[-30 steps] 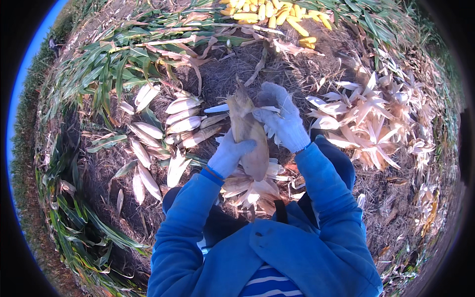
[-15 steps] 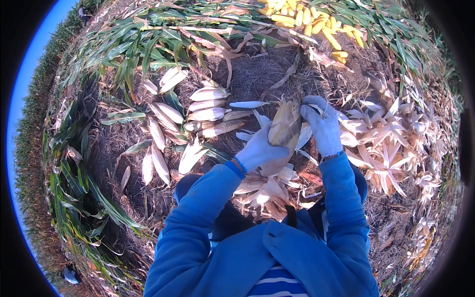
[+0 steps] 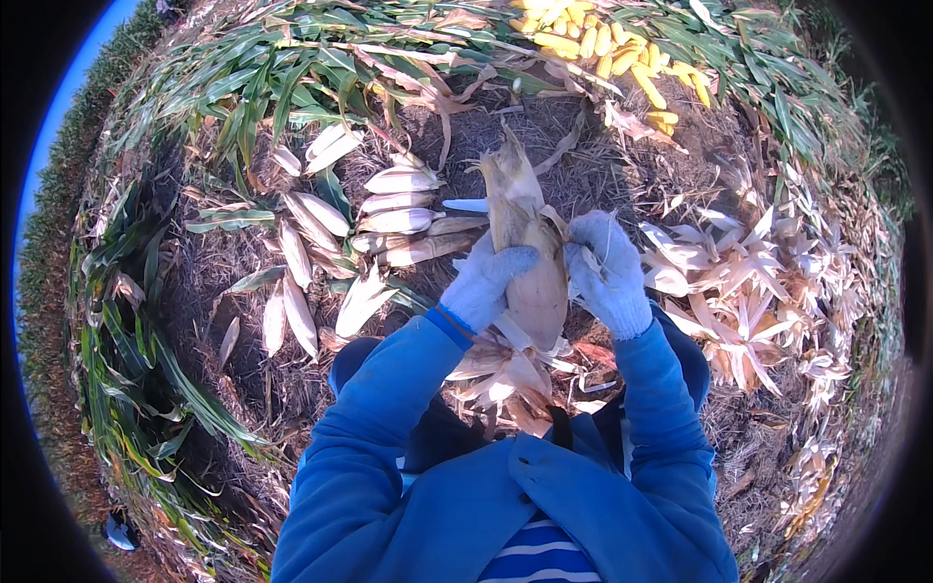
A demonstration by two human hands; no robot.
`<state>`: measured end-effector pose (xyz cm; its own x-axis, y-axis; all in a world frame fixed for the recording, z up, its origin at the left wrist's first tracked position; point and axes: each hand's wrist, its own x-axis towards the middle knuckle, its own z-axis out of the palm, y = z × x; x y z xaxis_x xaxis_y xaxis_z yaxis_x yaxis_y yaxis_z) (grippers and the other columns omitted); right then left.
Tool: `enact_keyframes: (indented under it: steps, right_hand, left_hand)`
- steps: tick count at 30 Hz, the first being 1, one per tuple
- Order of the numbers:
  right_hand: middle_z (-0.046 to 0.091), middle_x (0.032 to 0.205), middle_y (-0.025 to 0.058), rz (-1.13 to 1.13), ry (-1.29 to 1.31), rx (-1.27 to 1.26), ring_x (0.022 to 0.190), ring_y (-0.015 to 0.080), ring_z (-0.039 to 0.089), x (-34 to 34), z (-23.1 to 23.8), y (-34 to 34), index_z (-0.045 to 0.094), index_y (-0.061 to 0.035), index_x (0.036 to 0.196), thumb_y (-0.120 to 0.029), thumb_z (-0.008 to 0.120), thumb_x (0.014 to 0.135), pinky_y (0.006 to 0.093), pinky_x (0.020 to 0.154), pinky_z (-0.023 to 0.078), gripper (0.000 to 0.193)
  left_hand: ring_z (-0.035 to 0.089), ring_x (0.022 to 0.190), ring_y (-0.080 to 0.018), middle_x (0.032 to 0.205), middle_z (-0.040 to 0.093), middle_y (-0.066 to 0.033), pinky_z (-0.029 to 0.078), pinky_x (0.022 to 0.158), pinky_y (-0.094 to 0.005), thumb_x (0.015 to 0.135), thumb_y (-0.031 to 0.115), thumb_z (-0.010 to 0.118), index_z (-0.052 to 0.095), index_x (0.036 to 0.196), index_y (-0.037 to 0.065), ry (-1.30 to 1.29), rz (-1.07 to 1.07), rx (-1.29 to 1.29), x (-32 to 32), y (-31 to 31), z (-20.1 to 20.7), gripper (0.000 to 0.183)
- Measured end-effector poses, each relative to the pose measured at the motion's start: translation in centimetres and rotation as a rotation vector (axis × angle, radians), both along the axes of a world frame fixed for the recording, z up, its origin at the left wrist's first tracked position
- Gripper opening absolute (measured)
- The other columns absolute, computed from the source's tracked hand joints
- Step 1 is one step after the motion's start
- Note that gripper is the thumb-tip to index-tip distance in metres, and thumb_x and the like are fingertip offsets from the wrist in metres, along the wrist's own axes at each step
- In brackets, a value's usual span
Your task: The person sits on the ground in a cornfield and repeatedly husks corn cobs by hand. They remove the dried husks from each cob and place the cleaned cobs into a pile nearby.
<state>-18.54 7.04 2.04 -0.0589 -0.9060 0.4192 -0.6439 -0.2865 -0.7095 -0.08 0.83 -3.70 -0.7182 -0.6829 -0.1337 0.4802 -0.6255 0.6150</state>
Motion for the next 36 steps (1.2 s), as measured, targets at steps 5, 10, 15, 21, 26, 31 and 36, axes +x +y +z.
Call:
enact_keyframes:
  steps: [5, 10, 15, 21, 26, 31, 36]
  right_hand:
    - [0.064, 0.104, 0.0104, -0.113, -0.41, -0.006, 0.095, 0.0208, 0.062, 0.6, -0.6, -2.0, 0.059, -0.0023, 0.107, -0.002, 0.055, 0.096, 0.0337, 0.087, 0.05, 0.011]
    - [0.061, 0.095, 0.0107, -0.491, -0.199, -0.051, 0.09, 0.0186, 0.061, 3.4, -3.2, -3.5, 0.058, -0.0041, 0.109, -0.01, 0.055, 0.1, 0.0342, 0.081, 0.051, 0.011]
    - [0.062, 0.094, 0.0115, -0.331, -0.399, 0.044, 0.084, 0.0215, 0.062, 6.6, -4.8, -4.4, 0.056, -0.005, 0.107, -0.011, 0.057, 0.098, 0.0366, 0.074, 0.05, 0.011]
    - [0.066, 0.087, 0.0167, 0.23, 0.168, 0.116, 0.079, 0.0378, 0.068, 6.5, -3.4, 0.0, 0.059, -0.0095, 0.105, -0.022, 0.065, 0.094, 0.0411, 0.065, 0.053, 0.018]
    - [0.066, 0.072, 0.015, 0.247, 0.466, 0.5, 0.065, 0.0367, 0.067, 6.6, -2.1, 10.9, 0.064, -0.0103, 0.091, -0.029, 0.069, 0.092, 0.0462, 0.058, 0.053, 0.02]
    - [0.064, 0.072, 0.0151, 0.189, 0.281, 0.63, 0.065, 0.035, 0.066, 6.0, -1.8, 15.6, 0.065, -0.0107, 0.095, -0.026, 0.069, 0.092, 0.0446, 0.058, 0.052, 0.016]
    - [0.063, 0.079, 0.013, 0.171, -0.242, 0.517, 0.068, 0.0321, 0.067, 5.0, -0.3, 18.2, 0.061, -0.0092, 0.108, -0.027, 0.066, 0.098, 0.0409, 0.062, 0.055, 0.021]
  left_hand:
    - [0.061, 0.121, -0.0241, 0.134, 0.058, -0.0142, 0.05, 0.105, -0.0373, 0.092, 0.025, 0.07, 0.042, 0.146, 0.0, -0.07, -0.063, 0.103, -1.0, 0.5, -0.5, 0.066]
    - [0.061, 0.113, -0.0168, 0.13, 0.061, -0.0106, 0.051, 0.098, -0.0309, 0.097, 0.031, 0.069, 0.046, 0.143, 0.0, -0.325, 0.121, -0.201, -1.5, -0.1, -0.5, 0.06]
    - [0.061, 0.106, -0.0135, 0.12, 0.066, -0.0078, 0.05, 0.091, -0.0289, 0.098, 0.035, 0.068, 0.056, 0.135, -0.001, -0.466, 0.321, -0.247, -0.3, -1.5, -1.1, 0.053]
    - [0.063, 0.093, -0.0145, 0.103, 0.066, -0.0064, 0.052, 0.081, -0.0285, 0.097, 0.046, 0.068, 0.065, 0.12, 0.0, -0.478, 0.597, 0.081, 2.5, -4.9, 0.3, 0.051]
    - [0.065, 0.092, -0.0179, 0.104, 0.067, -0.0077, 0.056, 0.08, -0.0325, 0.098, 0.046, 0.066, 0.066, 0.118, 0.0, -0.293, 0.67, 0.19, 5.3, -5.4, 1.9, 0.05]
    - [0.065, 0.099, -0.0195, 0.111, 0.068, -0.0098, 0.056, 0.088, -0.034, 0.099, 0.052, 0.063, 0.064, 0.125, 0.004, -0.337, 0.639, 0.076, 5.6, -4.5, 0.8, 0.055]
    - [0.064, 0.11, -0.0302, 0.131, 0.062, -0.015, 0.055, 0.097, -0.0436, 0.099, 0.065, 0.051, 0.052, 0.141, 0.008, -0.331, 0.509, 0.123, 6.7, -6.2, -0.5, 0.071]
